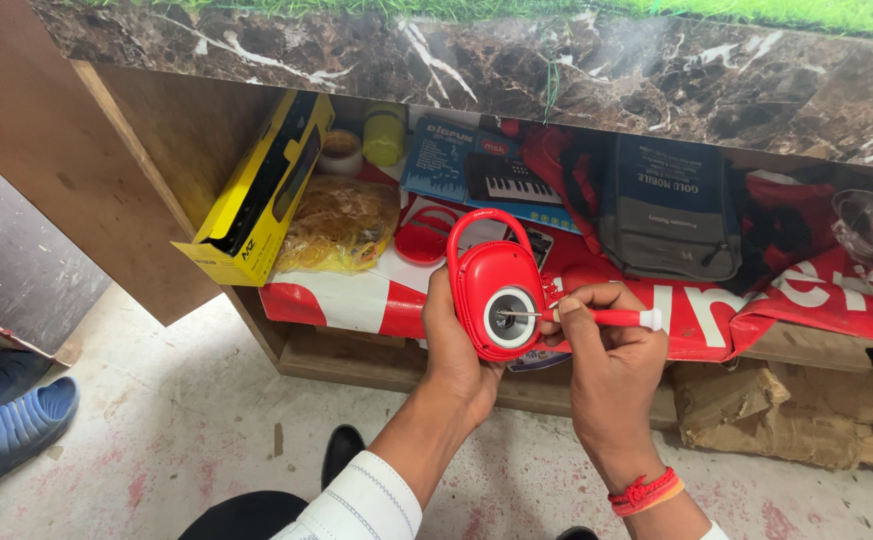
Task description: The person repairs a red portable Bluetooth speaker at a workbench. They unscrew the speaker grille with a screwdriver, remove the internal circuit board and speaker driver, work on the wiring and components, and reassemble the parts back into the red housing.
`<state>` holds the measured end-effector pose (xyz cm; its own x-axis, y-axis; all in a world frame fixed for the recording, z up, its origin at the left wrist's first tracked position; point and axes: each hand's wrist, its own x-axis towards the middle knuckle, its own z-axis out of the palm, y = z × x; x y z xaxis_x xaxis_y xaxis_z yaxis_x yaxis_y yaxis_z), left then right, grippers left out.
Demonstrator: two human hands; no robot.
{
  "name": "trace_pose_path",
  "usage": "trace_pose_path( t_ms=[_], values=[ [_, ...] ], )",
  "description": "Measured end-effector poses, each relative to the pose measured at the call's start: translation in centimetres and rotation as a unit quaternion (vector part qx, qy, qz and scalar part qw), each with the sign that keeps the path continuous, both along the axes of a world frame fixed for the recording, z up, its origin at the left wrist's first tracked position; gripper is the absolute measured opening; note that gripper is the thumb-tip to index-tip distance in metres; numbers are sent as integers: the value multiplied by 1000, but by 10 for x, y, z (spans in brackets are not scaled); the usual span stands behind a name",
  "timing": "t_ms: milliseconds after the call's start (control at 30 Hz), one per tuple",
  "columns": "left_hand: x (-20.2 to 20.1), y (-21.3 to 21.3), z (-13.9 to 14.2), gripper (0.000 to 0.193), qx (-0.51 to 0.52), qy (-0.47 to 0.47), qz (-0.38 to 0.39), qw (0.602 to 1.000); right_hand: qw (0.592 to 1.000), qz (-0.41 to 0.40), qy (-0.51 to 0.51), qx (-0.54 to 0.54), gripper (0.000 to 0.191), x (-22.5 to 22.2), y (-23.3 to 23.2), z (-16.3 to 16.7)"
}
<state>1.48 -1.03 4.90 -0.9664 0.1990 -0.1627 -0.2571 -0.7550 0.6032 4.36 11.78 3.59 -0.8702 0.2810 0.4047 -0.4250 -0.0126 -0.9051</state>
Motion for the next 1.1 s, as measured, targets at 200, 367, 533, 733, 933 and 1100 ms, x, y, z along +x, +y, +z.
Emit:
trace_pose_path(
  t_ms=[200,367,533,733,933,1100],
  values=[
    [0,-1,-2,53,11,-26,14,1000,1000,7,5,-13,7,0,-1,-3],
    [-1,-1,-3,54,0,-11,4,1000,1000,8,0,-13,6,-1,0,-3],
    [-1,-1,-3,52,14,-37,19,999,1000,9,2,-15,6,0,-1,-4],
    [-1,-2,-4,51,10,-14,13,1000,1000,6,-9,-18,6,-1,0,-5],
    [0,-2,-4,51,8,-24,20,999,1000,3,-6,-14,6,-2,1,-9],
    [0,-2,-5,52,7,-27,17,999,1000,4,-1,-9,6,-3,1,-10]
  ],
)
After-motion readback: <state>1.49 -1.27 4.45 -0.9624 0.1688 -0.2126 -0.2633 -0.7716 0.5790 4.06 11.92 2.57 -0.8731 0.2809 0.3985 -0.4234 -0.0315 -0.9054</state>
